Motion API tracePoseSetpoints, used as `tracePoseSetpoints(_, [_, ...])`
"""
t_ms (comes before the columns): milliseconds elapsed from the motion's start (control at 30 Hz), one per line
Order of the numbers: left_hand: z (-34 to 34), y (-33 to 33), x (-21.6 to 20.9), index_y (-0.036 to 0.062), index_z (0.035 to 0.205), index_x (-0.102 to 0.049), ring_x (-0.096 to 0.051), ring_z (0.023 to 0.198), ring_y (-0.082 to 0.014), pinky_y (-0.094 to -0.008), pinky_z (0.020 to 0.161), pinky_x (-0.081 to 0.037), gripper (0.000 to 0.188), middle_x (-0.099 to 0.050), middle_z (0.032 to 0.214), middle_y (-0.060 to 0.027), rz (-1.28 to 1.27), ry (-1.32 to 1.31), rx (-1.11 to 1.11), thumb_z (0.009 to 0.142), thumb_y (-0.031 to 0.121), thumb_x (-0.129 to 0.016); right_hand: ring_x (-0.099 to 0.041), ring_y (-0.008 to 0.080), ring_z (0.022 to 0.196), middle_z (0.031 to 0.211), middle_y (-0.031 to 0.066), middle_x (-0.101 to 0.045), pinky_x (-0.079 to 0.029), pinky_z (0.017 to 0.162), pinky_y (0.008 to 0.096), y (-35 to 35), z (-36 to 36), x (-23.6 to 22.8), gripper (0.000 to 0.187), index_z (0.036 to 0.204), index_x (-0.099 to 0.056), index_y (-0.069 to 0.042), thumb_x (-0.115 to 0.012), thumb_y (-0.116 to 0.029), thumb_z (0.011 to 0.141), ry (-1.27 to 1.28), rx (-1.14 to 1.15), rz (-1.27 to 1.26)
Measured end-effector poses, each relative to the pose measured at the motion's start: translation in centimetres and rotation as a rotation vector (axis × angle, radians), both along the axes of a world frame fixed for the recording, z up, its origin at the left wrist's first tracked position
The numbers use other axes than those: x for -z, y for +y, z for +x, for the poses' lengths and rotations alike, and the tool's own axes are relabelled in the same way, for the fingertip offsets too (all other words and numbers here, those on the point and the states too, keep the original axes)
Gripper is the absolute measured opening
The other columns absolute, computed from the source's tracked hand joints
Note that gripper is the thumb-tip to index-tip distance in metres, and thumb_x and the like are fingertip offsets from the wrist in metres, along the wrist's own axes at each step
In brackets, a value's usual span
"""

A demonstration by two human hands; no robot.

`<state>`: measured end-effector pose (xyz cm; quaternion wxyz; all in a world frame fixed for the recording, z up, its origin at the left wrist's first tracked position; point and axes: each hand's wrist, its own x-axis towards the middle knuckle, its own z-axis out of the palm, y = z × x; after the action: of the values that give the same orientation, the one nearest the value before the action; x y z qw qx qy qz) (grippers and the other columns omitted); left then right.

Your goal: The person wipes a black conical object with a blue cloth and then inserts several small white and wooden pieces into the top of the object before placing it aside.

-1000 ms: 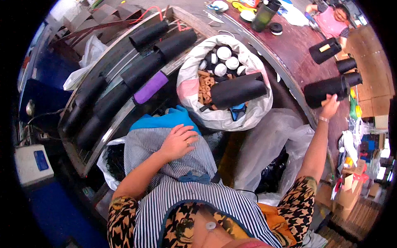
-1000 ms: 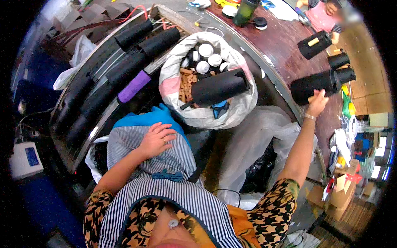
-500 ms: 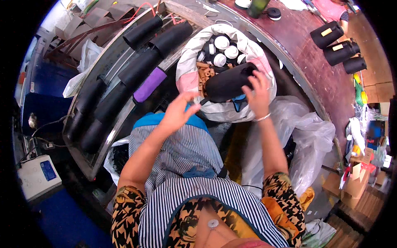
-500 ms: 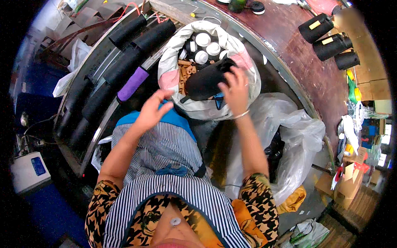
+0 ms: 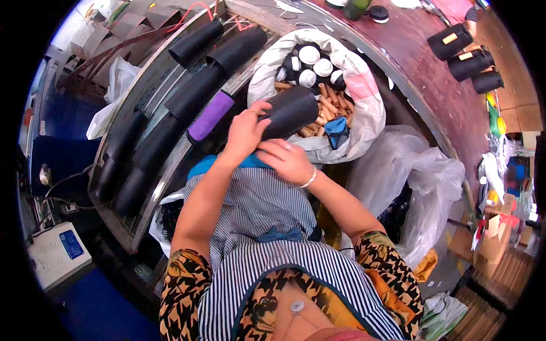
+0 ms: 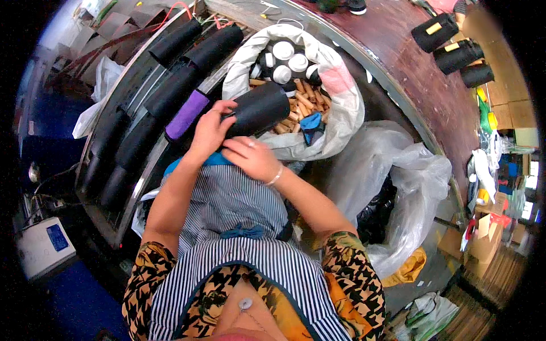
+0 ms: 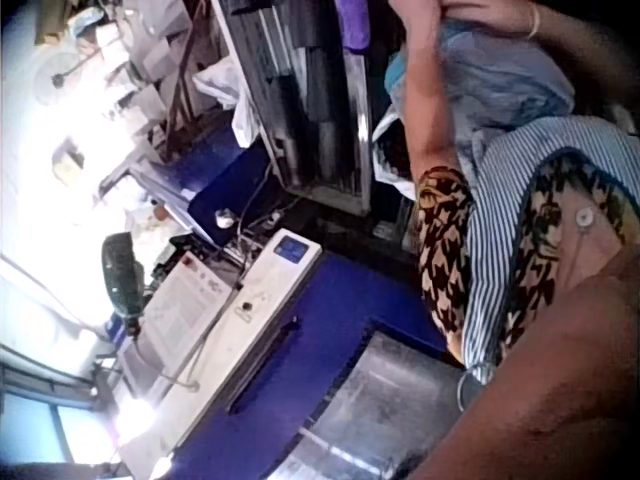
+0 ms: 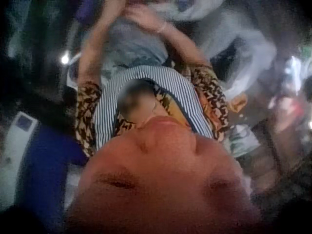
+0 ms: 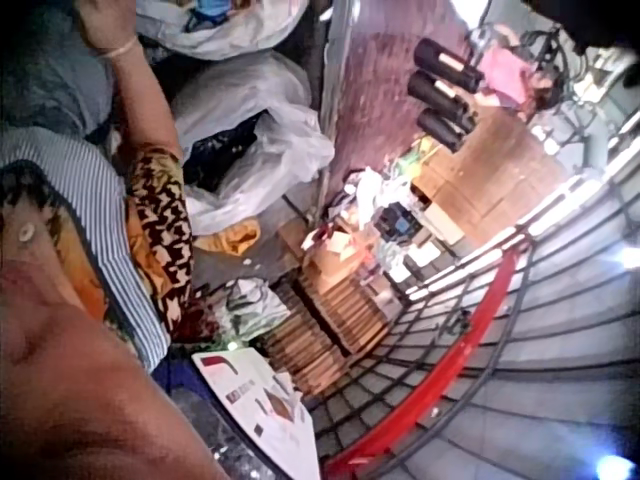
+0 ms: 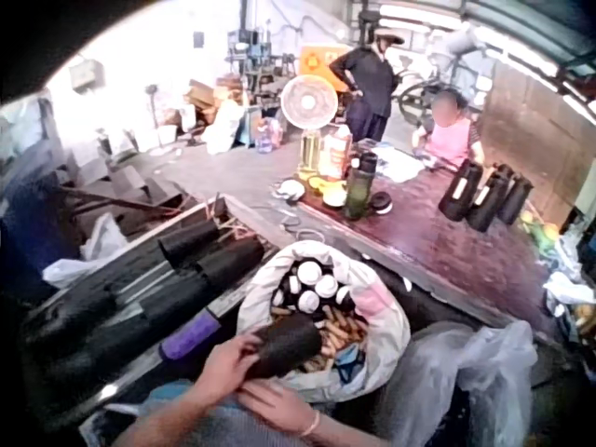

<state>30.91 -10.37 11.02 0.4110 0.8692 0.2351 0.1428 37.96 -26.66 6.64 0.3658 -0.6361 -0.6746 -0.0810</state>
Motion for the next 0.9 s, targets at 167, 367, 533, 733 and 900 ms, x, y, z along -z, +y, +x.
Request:
tracePoseSetpoints(167, [-9.5,3.4,-2.8,-0.0012,0.113,-0.059,-0.065,0.098,-0.0171,-0.0296,0.09,-0.049,0.025,-0.069,0.102,-0.0107,-0.328,-0.44,-0.294,0.088,0.001,-0.062,-0.057,0.0347,0.091,0.095,0.0133,-0.06,-0.047,0.078,0.0446,-0.7,8.5,3.6,0.023,0.101,-0.061,-0.007,-0.064,-0.004,0.079,0.275,0.657,0.099])
tracePoseSetpoints(367, [-19.0,3.6,-7.4,-0.0025,0.107,-0.06,-0.058,0.081,-0.0155,-0.0265,0.077,-0.047,0.032,-0.067,0.096,-0.0153,-0.386,-0.405,-0.263,0.08,-0.013,-0.046,-0.057,0.0351,0.106,0.121,0.0129,-0.059,-0.047,0.093,0.0419,-0.8,20.6,14.9,0.03,0.109,-0.06,-0.006,-0.066,-0.02,0.082,-0.024,0.848,-0.705])
tracePoseSetpoints(533, [-18.3,0.6,-7.3,0.0029,0.101,-0.064,-0.064,0.088,-0.0233,-0.0367,0.087,-0.045,0.023,-0.071,0.093,-0.0089,-0.314,-0.161,0.162,0.079,0.006,-0.066,-0.058,0.0324,0.108,0.132,0.0096,-0.053,-0.051,0.09,0.0427,1.8,20.5,14.4,0.029,0.112,-0.062,-0.011,-0.064,-0.026,0.087,-0.094,0.807,-0.796])
tracePoseSetpoints(733, [-16.2,-1.9,-5.1,0.007,0.104,-0.067,-0.059,0.105,-0.0252,-0.0439,0.102,-0.039,0.032,-0.064,0.104,-0.0073,-0.345,-0.228,0.264,0.076,0.019,-0.077,-0.061,0.0347,0.095,0.098,0.0124,-0.063,-0.051,0.081,0.0444,-0.9,20.3,11.7,0.029,0.108,-0.063,-0.013,-0.062,-0.035,0.088,-0.09,0.658,-0.706])
tracePoseSetpoints(900, [-16.9,-3.2,-2.8,0.0091,0.109,-0.061,-0.059,0.11,-0.024,-0.0535,0.117,-0.017,0.037,-0.068,0.103,-0.0075,-0.452,-0.302,-0.058,0.073,0.008,-0.072,-0.051,0.0378,0.121,0.134,0.0177,-0.051,-0.044,0.099,0.0456,0.0,21.1,14.0,0.045,0.125,-0.057,-0.015,-0.06,-0.043,0.089,0.078,0.715,-0.709])
